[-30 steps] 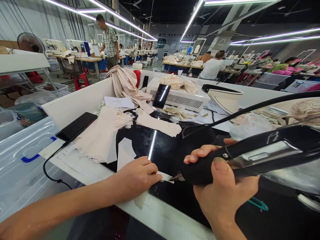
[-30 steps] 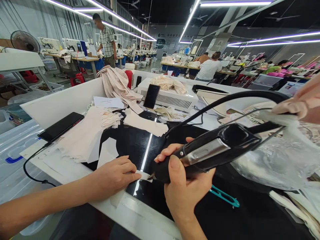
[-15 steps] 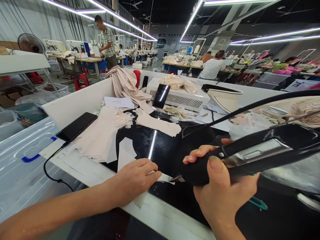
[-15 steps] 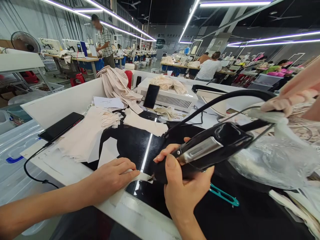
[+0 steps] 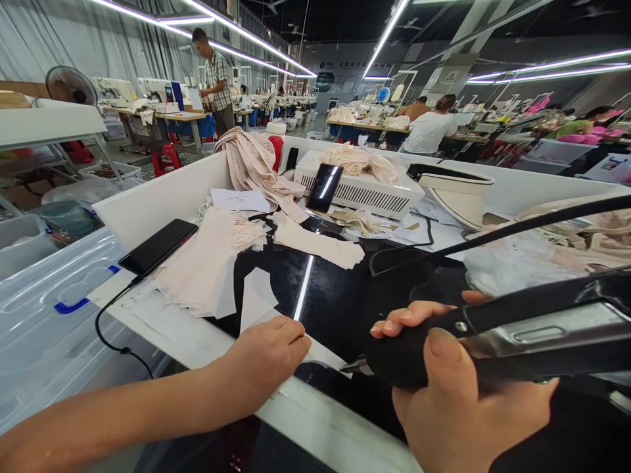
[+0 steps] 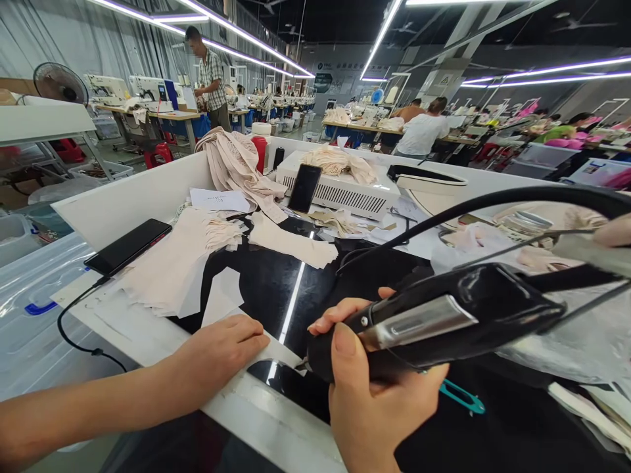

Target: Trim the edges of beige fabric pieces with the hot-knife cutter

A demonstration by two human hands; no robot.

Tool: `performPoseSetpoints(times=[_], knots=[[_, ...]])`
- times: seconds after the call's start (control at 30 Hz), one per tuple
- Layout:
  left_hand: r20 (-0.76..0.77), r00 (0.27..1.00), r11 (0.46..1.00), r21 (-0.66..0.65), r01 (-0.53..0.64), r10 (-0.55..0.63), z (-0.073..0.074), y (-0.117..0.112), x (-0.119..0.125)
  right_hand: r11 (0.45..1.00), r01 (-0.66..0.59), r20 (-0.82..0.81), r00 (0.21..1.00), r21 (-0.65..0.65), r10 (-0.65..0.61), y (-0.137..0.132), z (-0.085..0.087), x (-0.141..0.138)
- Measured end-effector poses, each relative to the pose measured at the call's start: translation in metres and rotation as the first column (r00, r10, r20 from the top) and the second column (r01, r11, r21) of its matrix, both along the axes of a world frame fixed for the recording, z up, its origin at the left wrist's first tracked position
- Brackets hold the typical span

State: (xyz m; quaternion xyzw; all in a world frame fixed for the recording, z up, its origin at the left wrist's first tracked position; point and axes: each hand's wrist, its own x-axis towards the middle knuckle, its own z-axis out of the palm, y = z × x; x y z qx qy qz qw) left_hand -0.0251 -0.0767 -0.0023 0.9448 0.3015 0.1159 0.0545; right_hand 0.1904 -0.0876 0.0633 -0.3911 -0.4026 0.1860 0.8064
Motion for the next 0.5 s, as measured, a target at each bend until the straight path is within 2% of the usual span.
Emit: performPoseSetpoints(times=[0.1,0.3,0.5], knots=[[-0.032,0.999,1.000,0.021,-0.006,0.007,-0.001,-0.001,0.003,1.000,-0.010,0.002,1.000,0.014,0.010,-0.002,0.003,-0.002],[-0.074,0.997,0.975,0.222,-0.014,0.031,-0.007,-0.012,0.017,1.000,-0.022,-0.011,1.000,0.017,0.022,-0.004,0.007,-0.005],[-0.051,0.997,0.941,0.337,-0.041,0.062,-0.009,-0.023,0.024,0.998,-0.048,-0.064,0.997,-0.037,0.046,-0.006,0.004,-0.001]])
